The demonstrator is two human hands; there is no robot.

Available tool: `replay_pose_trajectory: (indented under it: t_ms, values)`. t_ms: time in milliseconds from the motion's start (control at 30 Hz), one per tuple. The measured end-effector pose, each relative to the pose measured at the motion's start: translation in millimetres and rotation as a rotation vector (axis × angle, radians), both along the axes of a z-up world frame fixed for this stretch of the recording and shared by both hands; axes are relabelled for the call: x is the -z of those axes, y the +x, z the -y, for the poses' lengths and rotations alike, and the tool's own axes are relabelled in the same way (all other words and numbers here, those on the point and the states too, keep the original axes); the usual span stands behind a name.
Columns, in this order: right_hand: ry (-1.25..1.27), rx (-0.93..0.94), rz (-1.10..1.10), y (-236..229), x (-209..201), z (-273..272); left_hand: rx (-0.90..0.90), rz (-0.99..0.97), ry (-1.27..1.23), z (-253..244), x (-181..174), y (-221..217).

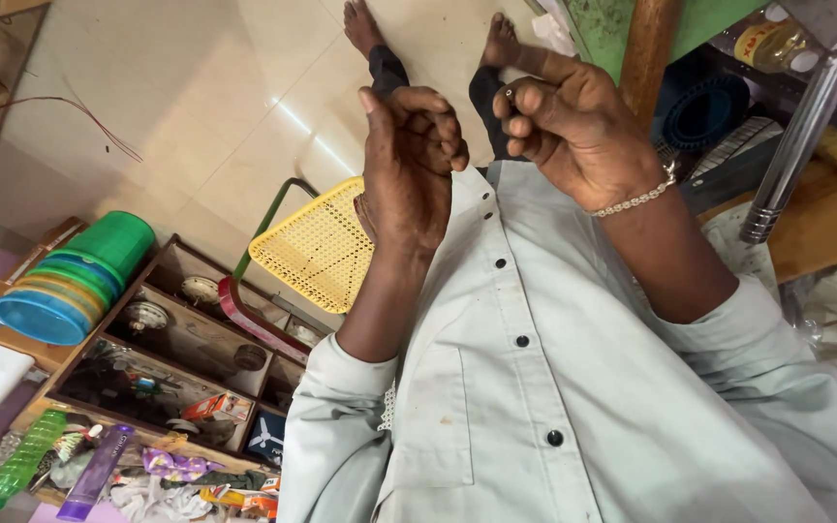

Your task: The person uses a hammer and screwdriver to adjust and secure a circular metal part with multiple holes. They repeatedly tap the part against a workbench and use the screwdriver to manipulate small components within the holes.

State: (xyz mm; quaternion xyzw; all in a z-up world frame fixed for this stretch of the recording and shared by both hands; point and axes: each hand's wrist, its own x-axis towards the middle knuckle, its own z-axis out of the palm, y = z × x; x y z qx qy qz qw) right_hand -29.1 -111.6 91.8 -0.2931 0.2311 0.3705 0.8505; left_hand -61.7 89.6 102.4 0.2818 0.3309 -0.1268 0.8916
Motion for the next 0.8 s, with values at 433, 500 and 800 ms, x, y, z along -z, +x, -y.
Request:
replay_pose_trajectory:
  t_ms: [433, 500, 800]
  values:
    - [-0.06, 0.02, 0.07, -17.9, -0.3, -10.3, 0.275, 0.05, 0.113, -0.6, -4.4, -14.8]
    - [-0.041, 0.05, 0.072, -25.6, 5.2, -7.7, 0.266, 0.088, 0.196, -4.9, 2.8, -13.4]
    - [-0.124, 0.071, -0.024, -33.5, -6.1, 4.0, 0.122, 0.137, 0.553, -52.4, 91.6, 81.5]
